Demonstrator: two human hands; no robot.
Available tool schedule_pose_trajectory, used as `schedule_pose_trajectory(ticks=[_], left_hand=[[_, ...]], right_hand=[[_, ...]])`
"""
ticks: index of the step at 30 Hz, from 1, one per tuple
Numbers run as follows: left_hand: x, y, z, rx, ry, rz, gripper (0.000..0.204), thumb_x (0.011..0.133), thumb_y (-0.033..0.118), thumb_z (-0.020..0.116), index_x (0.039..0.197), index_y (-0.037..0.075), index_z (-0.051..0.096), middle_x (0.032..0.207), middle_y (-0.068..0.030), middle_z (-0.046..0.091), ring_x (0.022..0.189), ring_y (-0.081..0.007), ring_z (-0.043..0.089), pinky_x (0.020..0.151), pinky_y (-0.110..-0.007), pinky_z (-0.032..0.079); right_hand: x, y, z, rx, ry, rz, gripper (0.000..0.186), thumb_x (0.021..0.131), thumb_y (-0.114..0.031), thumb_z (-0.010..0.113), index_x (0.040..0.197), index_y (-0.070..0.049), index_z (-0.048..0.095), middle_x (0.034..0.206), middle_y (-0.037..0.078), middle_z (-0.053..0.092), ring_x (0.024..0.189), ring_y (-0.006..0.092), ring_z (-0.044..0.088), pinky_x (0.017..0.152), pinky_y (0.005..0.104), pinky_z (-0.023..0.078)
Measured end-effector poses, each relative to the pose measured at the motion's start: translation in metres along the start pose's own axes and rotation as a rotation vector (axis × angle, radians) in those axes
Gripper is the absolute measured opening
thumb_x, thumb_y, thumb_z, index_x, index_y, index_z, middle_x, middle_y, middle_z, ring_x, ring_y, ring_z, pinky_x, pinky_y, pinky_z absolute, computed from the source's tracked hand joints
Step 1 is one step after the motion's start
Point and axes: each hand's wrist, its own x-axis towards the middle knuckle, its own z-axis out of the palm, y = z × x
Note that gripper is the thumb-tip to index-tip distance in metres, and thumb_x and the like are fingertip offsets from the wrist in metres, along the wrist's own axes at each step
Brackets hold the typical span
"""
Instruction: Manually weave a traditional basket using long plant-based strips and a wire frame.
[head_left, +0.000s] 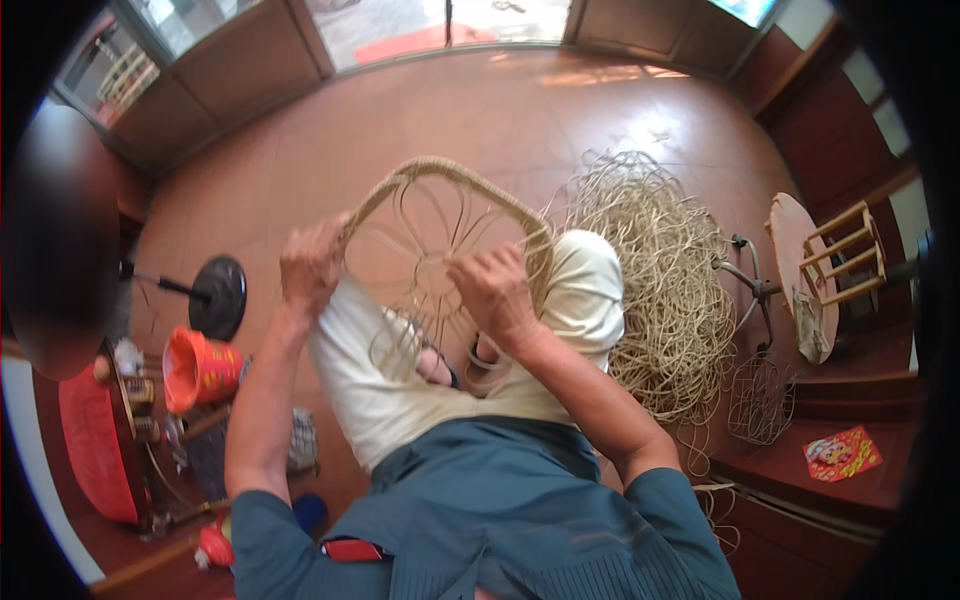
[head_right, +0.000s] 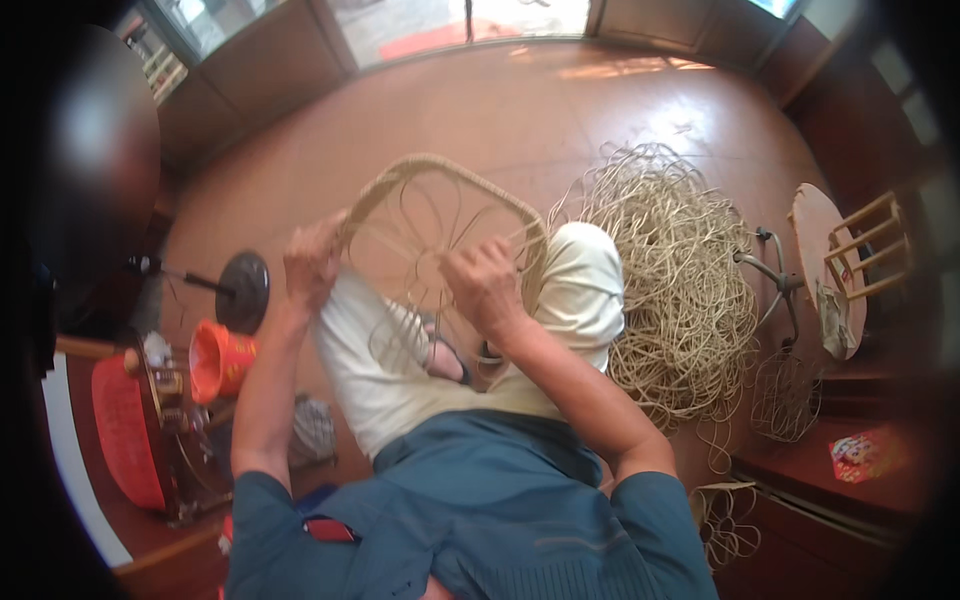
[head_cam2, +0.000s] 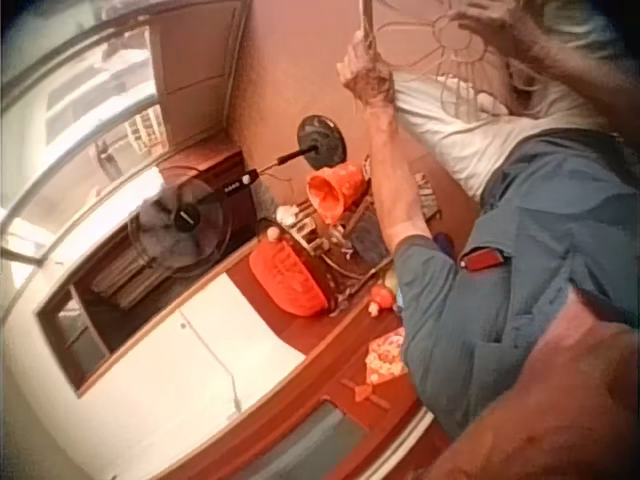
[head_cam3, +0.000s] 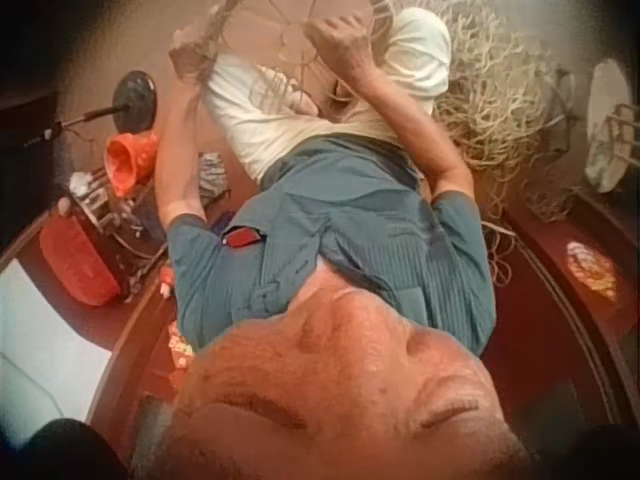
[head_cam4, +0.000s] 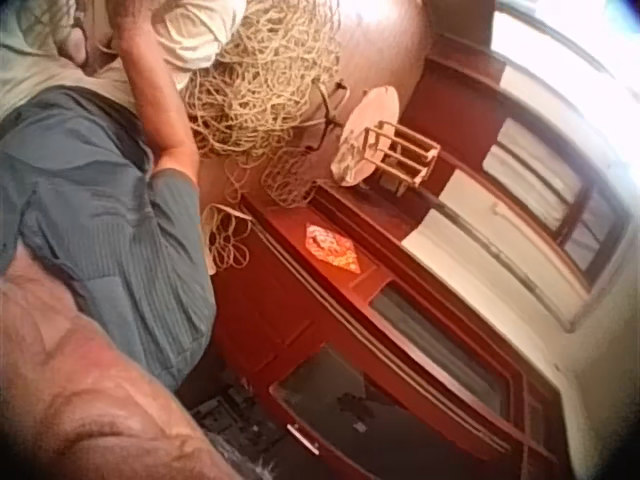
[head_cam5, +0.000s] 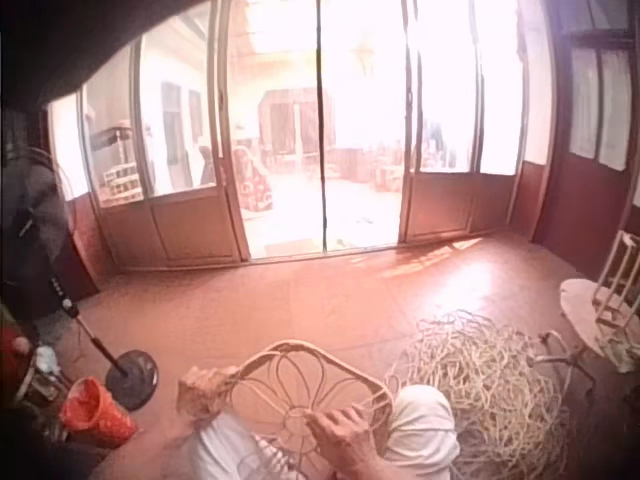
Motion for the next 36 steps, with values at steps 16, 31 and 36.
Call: schedule_pose_trajectory(ticks=[16, 31, 36], left_hand=[[-0.013, 0.163, -0.029, -1.015, -0.197, -0.729, 0.064, 0.104, 0.002, 0.059, 0.167, 0.006, 0.046, 0.135, -0.0173, 0.074, 0.083, -0.0133, 0.073, 0.077, -0.033, 0.061], [0.004, 0.202, 0.054, -1.230, -0.173, -0.819, 0.075, 0.107, 0.008, 0.057, 0.175, 0.007, 0.028, 0.135, -0.0243, 0.068, 0.075, -0.0224, 0.071, 0.065, -0.034, 0.058], [0.003, 0.206, 0.031, -0.576, 0.110, -0.483, 0.041, 0.109, 0.013, 0.059, 0.150, 0.007, 0.057, 0.084, -0.0156, 0.070, 0.066, -0.0309, 0.067, 0.066, -0.046, 0.053]], right_hand=[[0.012, 0.003, -0.002, -0.048, -0.225, 0.237, 0.027, 0.089, -0.011, 0.072, 0.115, -0.018, 0.074, 0.101, 0.011, 0.075, 0.106, 0.0348, 0.070, 0.103, 0.0510, 0.047], [0.019, 0.006, -0.019, -0.004, -0.315, 0.243, 0.020, 0.101, -0.015, 0.066, 0.119, -0.016, 0.075, 0.100, 0.014, 0.078, 0.104, 0.0368, 0.072, 0.101, 0.0514, 0.046], [0.016, 0.012, -0.021, 0.015, -0.327, 0.216, 0.021, 0.105, -0.017, 0.064, 0.123, -0.015, 0.074, 0.101, 0.014, 0.078, 0.104, 0.0370, 0.072, 0.101, 0.0520, 0.046]])
